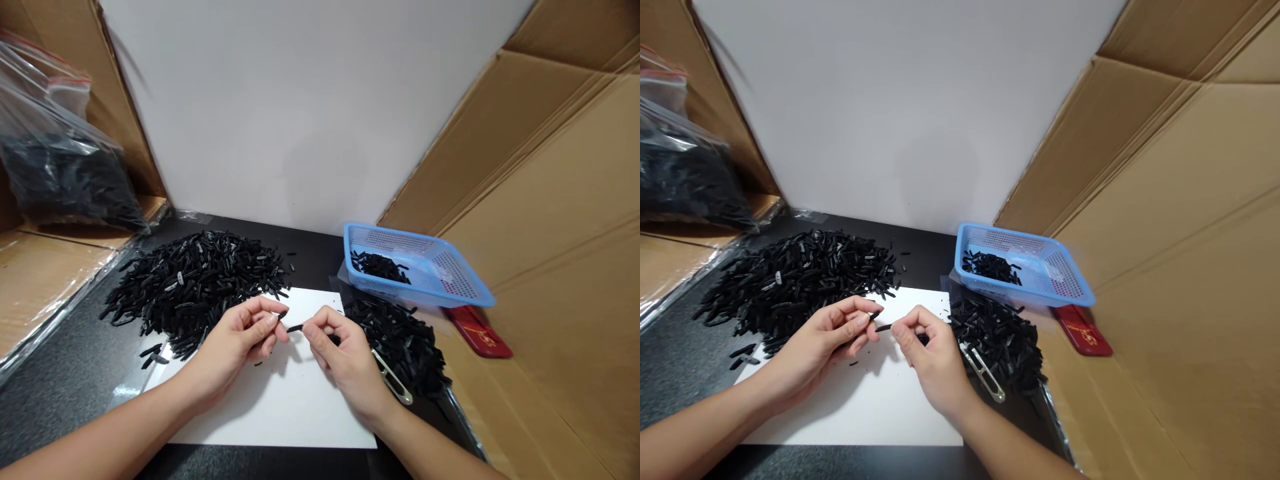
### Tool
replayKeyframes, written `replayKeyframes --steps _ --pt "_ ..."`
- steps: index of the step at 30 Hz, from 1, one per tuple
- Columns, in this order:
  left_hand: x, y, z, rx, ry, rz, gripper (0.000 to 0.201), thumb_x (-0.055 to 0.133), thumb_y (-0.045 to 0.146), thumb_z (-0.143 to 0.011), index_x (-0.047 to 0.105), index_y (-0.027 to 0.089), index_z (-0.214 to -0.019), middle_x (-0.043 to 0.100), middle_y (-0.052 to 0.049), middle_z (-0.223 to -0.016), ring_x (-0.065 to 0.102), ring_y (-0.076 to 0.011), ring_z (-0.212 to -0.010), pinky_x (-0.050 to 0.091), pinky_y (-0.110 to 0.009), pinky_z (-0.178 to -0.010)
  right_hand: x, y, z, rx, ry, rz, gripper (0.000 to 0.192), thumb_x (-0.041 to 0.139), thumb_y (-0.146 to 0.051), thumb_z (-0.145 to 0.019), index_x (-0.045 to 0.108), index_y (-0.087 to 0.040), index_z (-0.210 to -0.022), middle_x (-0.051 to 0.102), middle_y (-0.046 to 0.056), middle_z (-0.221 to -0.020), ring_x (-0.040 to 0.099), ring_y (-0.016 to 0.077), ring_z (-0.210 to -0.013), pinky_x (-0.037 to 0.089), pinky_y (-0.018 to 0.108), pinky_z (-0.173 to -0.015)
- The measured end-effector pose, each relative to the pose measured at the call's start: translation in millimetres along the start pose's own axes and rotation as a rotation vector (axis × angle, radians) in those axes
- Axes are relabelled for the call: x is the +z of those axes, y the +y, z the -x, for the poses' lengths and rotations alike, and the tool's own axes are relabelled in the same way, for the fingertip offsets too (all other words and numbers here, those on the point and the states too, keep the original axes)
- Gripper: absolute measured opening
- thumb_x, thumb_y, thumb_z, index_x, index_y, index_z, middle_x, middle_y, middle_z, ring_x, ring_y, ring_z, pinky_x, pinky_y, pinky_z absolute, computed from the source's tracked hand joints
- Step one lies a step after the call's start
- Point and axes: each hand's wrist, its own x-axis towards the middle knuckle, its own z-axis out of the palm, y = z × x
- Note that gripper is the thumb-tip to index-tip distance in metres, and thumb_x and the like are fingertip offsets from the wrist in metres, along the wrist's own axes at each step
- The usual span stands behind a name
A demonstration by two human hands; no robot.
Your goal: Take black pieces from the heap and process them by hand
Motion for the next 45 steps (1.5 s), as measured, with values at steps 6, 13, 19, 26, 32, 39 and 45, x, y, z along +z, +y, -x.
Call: replayKeyframes --steps 6,13,19,26,32,39,45 --pt "0.1 -0.8 1.1 -0.034 -0.019 0.007 0.025 0.071 0.031 -0.081 0.065 0.017 -0.101 0.059 0.004 -0.067 0.038 -0.0058 -0.053 0.018 -0.020 -0.048 1.7 1.0 -1.4 0.054 -0.010 -0.134 0.031 0.066 -0.041 -0.087 0.052 -0.019 -0.069 0.041 -0.009 -0.047 0.027 0.0061 -0.043 0.019 0.020 -0.042" --pt "-1.0 -3.2 0.1 -0.034 -0.025 -0.115 0.025 0.069 0.040 -0.083 0.066 0.016 -0.087 0.059 0.003 -0.062 0.034 -0.0067 -0.051 0.020 -0.021 -0.049 -2.5 -4.3 -1.0 0.199 -0.108 -0.562 0.024 0.064 -0.034 -0.083 0.050 -0.020 -0.070 0.046 -0.009 -0.046 0.020 0.0034 -0.035 0.013 0.017 -0.035" --pt "1.7 -0.2 0.2 -0.010 -0.018 -0.163 0.028 0.069 0.042 -0.082 0.062 0.015 -0.075 0.066 0.001 -0.067 0.036 -0.0076 -0.051 0.023 -0.022 -0.050 -6.8 -4.6 -4.3 0.187 -0.142 -0.577 0.029 0.061 -0.038 -0.085 0.047 -0.021 -0.067 0.054 -0.006 -0.051 0.020 0.0033 -0.033 0.014 0.017 -0.033" --pt "1.7 0.3 1.3 -0.006 -0.033 -0.167 0.027 0.068 0.041 -0.082 0.063 0.016 -0.074 0.072 -0.003 -0.073 0.038 -0.0090 -0.052 0.023 -0.023 -0.051 -5.1 -0.2 -1.3 -0.208 0.058 0.218 0.013 0.066 -0.027 -0.084 0.073 -0.022 -0.093 0.055 -0.004 -0.059 0.050 0.0134 -0.057 0.041 0.026 -0.059" --pt "2.9 1.3 1.8 0.036 -0.059 -0.146 0.021 0.067 0.036 -0.083 0.062 0.017 -0.075 0.069 -0.002 -0.069 0.035 -0.0090 -0.052 0.022 -0.024 -0.050 -4.9 -0.2 -1.4 -0.234 0.073 0.256 0.011 0.065 -0.024 -0.084 0.076 -0.021 -0.087 0.064 0.000 -0.066 0.054 0.0161 -0.061 0.043 0.029 -0.062" --pt "2.2 -1.6 2.8 0.046 -0.027 -0.084 0.018 0.059 0.018 -0.081 0.062 0.019 -0.098 0.058 0.004 -0.069 0.039 -0.0093 -0.056 0.027 -0.023 -0.054 -3.8 -3.6 -0.2 -0.180 0.091 0.189 0.013 0.066 -0.029 -0.084 0.075 -0.020 -0.084 0.062 0.000 -0.062 0.051 0.0152 -0.057 0.042 0.028 -0.058" --pt "-1.5 -0.8 -0.5 0.036 -0.015 -0.040 0.026 0.074 0.032 -0.078 0.059 0.020 -0.095 0.062 0.003 -0.072 0.046 -0.0081 -0.054 0.028 -0.022 -0.053 -1.2 0.0 -2.1 -0.008 0.111 -0.032 0.023 0.070 -0.040 -0.081 0.065 -0.019 -0.073 0.045 -0.007 -0.050 0.033 0.0084 -0.043 0.026 0.022 -0.040"
